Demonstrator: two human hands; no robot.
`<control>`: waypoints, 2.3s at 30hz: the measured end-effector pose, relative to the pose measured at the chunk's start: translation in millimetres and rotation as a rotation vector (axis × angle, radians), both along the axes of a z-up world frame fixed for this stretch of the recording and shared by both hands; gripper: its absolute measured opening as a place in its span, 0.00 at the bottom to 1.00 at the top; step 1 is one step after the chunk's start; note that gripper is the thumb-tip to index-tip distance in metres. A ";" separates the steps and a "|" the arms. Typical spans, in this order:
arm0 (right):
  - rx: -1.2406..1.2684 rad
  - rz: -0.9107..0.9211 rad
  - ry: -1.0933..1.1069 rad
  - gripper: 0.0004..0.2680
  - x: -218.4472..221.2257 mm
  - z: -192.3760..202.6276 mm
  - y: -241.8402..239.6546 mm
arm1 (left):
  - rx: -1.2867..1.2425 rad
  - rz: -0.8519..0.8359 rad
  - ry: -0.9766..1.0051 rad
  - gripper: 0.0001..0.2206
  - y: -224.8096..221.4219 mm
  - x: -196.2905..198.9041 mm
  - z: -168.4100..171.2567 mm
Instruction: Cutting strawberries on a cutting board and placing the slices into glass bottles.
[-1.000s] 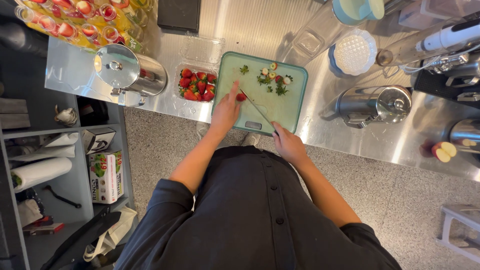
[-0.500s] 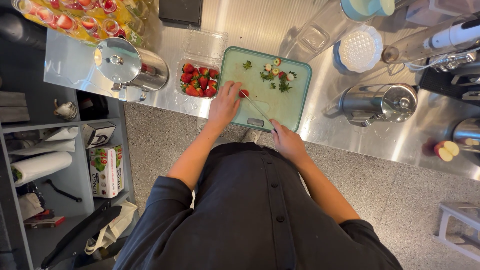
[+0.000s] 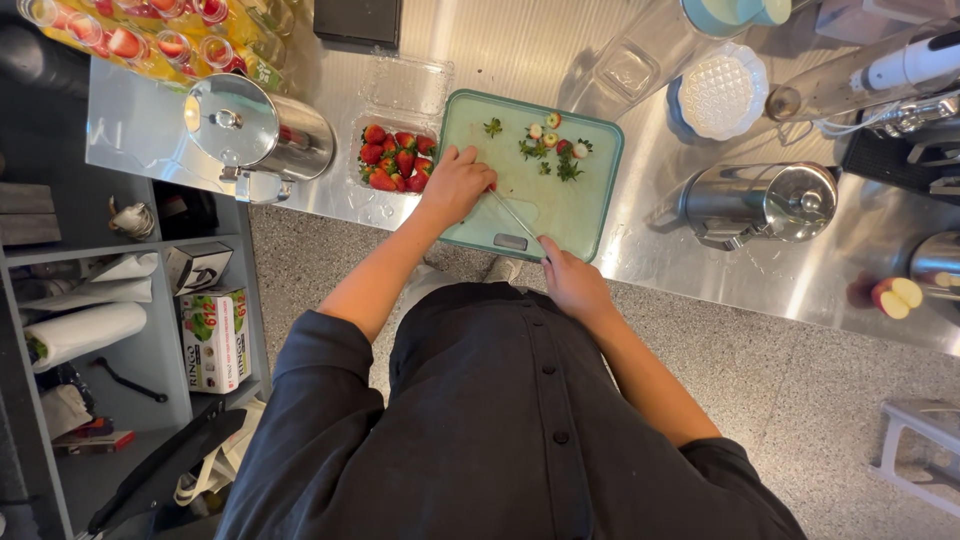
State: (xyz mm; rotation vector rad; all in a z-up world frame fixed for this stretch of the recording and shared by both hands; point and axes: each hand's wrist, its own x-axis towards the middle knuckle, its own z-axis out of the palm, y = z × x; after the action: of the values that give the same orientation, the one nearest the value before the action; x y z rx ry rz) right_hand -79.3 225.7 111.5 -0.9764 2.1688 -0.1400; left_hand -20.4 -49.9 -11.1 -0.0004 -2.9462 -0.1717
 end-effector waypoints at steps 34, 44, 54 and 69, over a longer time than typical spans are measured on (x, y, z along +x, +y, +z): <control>0.010 0.032 -0.048 0.21 -24.1 7.6 18.0 | -0.024 -0.257 0.017 0.04 -12.7 -10.5 14.7; 0.033 0.014 -0.115 0.22 -33.7 35.2 26.2 | 0.082 -0.337 -0.078 0.04 -28.3 -18.9 -39.2; 0.124 -0.051 -0.144 0.22 -46.9 72.7 56.3 | 0.299 -0.310 -0.356 0.08 -27.5 -25.9 -16.6; -0.148 -0.186 0.398 0.13 -51.6 -77.7 78.6 | 0.893 0.110 -0.200 0.14 21.2 11.1 2.4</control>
State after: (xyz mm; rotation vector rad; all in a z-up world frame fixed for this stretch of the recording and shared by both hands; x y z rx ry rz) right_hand -130.9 304.4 33.9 -0.9432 2.6470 -0.2122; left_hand -9.3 -28.7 -8.7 0.3124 -2.7600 -1.4995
